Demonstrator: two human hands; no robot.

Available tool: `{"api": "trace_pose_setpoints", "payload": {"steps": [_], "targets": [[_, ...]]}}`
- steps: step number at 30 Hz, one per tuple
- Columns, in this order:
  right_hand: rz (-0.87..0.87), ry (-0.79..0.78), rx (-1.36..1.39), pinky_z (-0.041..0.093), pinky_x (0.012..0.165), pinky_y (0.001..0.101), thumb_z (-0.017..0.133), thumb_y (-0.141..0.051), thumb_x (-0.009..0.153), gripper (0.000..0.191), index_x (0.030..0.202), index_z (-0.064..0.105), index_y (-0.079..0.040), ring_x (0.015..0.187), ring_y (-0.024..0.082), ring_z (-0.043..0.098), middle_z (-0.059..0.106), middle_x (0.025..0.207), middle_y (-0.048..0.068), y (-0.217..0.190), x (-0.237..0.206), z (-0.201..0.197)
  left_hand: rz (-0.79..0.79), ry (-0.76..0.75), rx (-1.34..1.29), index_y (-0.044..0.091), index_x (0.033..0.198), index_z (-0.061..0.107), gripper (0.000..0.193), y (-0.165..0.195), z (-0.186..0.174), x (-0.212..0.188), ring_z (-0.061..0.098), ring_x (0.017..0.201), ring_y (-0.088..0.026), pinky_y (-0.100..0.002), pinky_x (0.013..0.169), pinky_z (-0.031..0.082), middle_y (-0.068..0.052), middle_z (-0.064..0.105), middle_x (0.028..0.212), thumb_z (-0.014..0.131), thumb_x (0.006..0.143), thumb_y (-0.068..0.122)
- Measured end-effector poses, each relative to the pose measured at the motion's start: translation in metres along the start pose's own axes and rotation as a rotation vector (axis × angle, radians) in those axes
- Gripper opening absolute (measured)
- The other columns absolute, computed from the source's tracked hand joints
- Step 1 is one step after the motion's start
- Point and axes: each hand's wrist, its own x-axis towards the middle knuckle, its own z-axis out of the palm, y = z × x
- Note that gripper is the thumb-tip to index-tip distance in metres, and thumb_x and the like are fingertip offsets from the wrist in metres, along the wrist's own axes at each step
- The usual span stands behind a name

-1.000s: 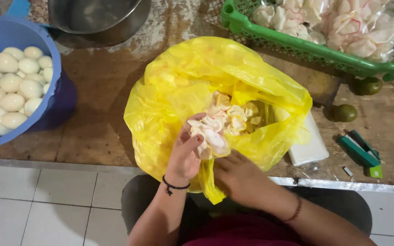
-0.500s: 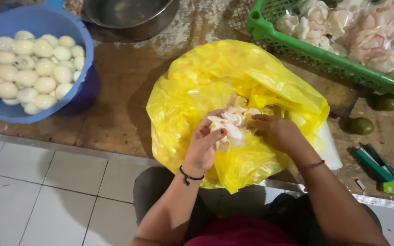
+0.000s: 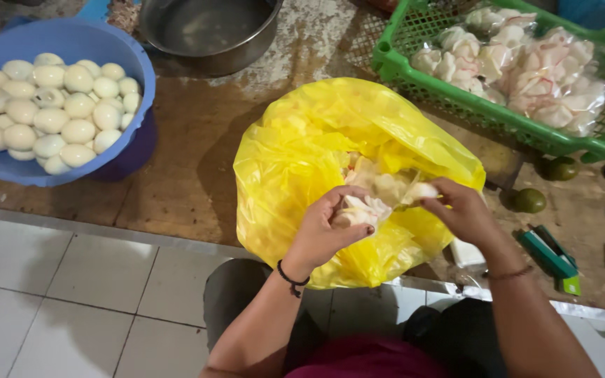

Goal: The person places white round food items into small clear plastic bags and seals them using a handheld green heat sealer. The sealed bags are placed into a yellow plastic bag on the table.

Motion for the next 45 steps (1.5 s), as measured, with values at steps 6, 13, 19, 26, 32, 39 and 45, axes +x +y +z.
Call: {"api": "trace_pose_setpoints", "payload": {"steps": [6, 13, 19, 26, 32, 39, 45], "targets": [[-0.028, 0.150, 0.486, 0.062, 0.089, 0.0329, 0.058, 0.000, 0.101, 0.029, 0.130, 0.055, 0.002, 0.101, 0.019, 0.073, 0.072, 0.116, 0.015, -0.021, -0.035, -0.072, 0.015, 0.026, 0.262, 0.006, 0.127, 0.063, 0.049, 0.002, 0.012, -0.002, 0.065, 0.094, -0.009, -0.026, 0.084, 0.055, -0.004, 0.069, 0.105, 0.082, 0.082, 0.011], [0.079, -0.036, 0.276, 0.065, 0.074, 0.0322, 0.061, -0.002, 0.095, 0.028, 0.122, 0.061, 0.004, 0.085, 0.021, 0.076, 0.074, 0.101, 0.018, -0.097, -0.036, -0.110, 0.076, 0.011, 0.499, 0.005, 0.130, 0.064, 0.058, 0.003, 0.020, -0.003, 0.069, 0.095, -0.012, -0.028, 0.086, 0.056, -0.007, 0.072, 0.105, 0.083, 0.080, 0.026], [0.032, -0.382, -0.105, 0.057, 0.070, 0.0232, 0.067, -0.016, 0.091, 0.017, 0.101, 0.074, -0.005, 0.083, 0.010, 0.078, 0.080, 0.094, 0.004, -0.115, -0.017, -0.092, 0.071, -0.037, 0.578, 0.007, 0.130, 0.065, 0.060, 0.009, 0.023, -0.004, 0.073, 0.094, -0.018, -0.030, 0.085, 0.058, -0.011, 0.074, 0.106, 0.084, 0.077, 0.027], [0.339, -0.684, 0.205, 0.033, 0.045, 0.0283, 0.063, -0.019, 0.095, 0.031, 0.123, 0.077, -0.015, 0.050, 0.009, 0.039, 0.055, 0.065, 0.001, -0.110, 0.002, -0.078, 0.071, -0.065, 0.621, 0.006, 0.130, 0.064, 0.059, 0.009, 0.024, -0.004, 0.076, 0.095, -0.021, -0.031, 0.084, 0.059, -0.012, 0.075, 0.107, 0.083, 0.078, 0.027], [0.356, -0.616, 0.063, 0.032, 0.044, 0.0283, 0.066, -0.019, 0.093, 0.035, 0.127, 0.071, -0.016, 0.048, 0.009, 0.039, 0.058, 0.067, 0.002, -0.117, 0.007, -0.061, 0.067, -0.043, 0.566, 0.003, 0.130, 0.063, 0.059, 0.004, 0.020, -0.001, 0.075, 0.095, -0.018, -0.030, 0.084, 0.059, -0.012, 0.075, 0.109, 0.083, 0.079, 0.027], [0.292, -0.587, 0.257, 0.032, 0.045, 0.0266, 0.068, -0.015, 0.092, 0.029, 0.118, 0.078, -0.009, 0.051, 0.007, 0.039, 0.064, 0.075, 0.004, -0.089, 0.009, -0.064, 0.083, -0.078, 0.515, 0.005, 0.129, 0.065, 0.056, 0.003, 0.020, 0.000, 0.075, 0.096, -0.017, -0.030, 0.086, 0.059, -0.010, 0.076, 0.108, 0.083, 0.080, 0.026], [0.390, -0.582, 0.206, 0.035, 0.046, 0.0264, 0.071, -0.019, 0.090, 0.029, 0.118, 0.080, -0.016, 0.050, 0.007, 0.039, 0.074, 0.084, -0.003, -0.077, 0.009, -0.054, 0.062, -0.071, 0.530, 0.005, 0.131, 0.064, 0.059, -0.002, 0.022, 0.000, 0.074, 0.094, -0.017, -0.030, 0.085, 0.059, -0.012, 0.076, 0.105, 0.083, 0.079, 0.026]]}}
